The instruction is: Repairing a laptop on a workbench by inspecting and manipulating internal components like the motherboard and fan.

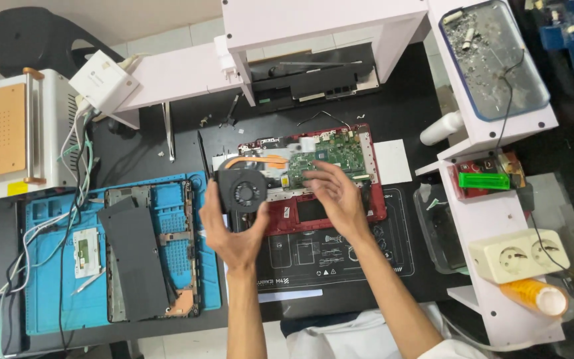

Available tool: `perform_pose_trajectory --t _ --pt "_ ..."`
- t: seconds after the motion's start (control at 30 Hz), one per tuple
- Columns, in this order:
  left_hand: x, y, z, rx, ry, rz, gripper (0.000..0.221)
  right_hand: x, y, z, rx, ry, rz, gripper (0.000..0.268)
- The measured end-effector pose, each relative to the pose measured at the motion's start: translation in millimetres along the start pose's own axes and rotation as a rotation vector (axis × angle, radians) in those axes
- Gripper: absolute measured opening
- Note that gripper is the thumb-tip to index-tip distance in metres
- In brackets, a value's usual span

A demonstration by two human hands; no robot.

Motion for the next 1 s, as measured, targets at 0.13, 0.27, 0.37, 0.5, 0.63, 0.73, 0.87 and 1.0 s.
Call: perform_pose_trajectory --t 0.13,0.27,0.37,0.5,0.63,0.73,0.87,1.0 --pt "-21.8 39.0 15.7 -0.024 -0.09 -0.178 0.09 18.8 -5.7 -1.8 -0.131 -0.157 0.524 0.05" --pt "-36.1 63.6 21.5 -0.06 -0.206 -0.272 0.091 39.0 7.1 -3.9 -0.2 -0.124 0.887 0.04" --pt "-48.7 64.4 14.9 0.081 -0.275 -0.427 0.078 53.6 23.6 -7.2 -0.244 -0.041 0.915 0.034" --pt "-62.7 55.3 17.0 0.436 -0.186 -0.708 0.044 65.5 13.3 -8.8 -0.226 -0.069 0.965 0.029" --pt "-58.3 72.9 61.8 0.563 -0.136 -0.722 0.038 85.1 -52.9 -28.1 -0.145 -0.131 1.046 0.027" --pt "-65.8 113.5 115.0 0.464 -0.124 -0.861 0.035 110.9 -110.5 -50.6 -0.025 -0.165 1.06 0.046" --pt "-108.0 187.7 177.5 0.318 -0.32 -1.033 0.034 158.7 -140.4 -75.4 0.326 -0.062 1.198 0.062" --pt "-177.7 256.9 207.7 0.171 -0.526 -1.161 0.033 205.4 -175.0 -95.3 0.481 0.104 1.145 0.074"
Point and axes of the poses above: each hand's wrist, its own z-axis towards the middle knuckle, its own x-axis out of the back of the hand, y = z × x, the point moved 7 cm from there along z, towards the middle knuckle, and after that the axes turned 11 degrees about -x, right-handed, at the moved point
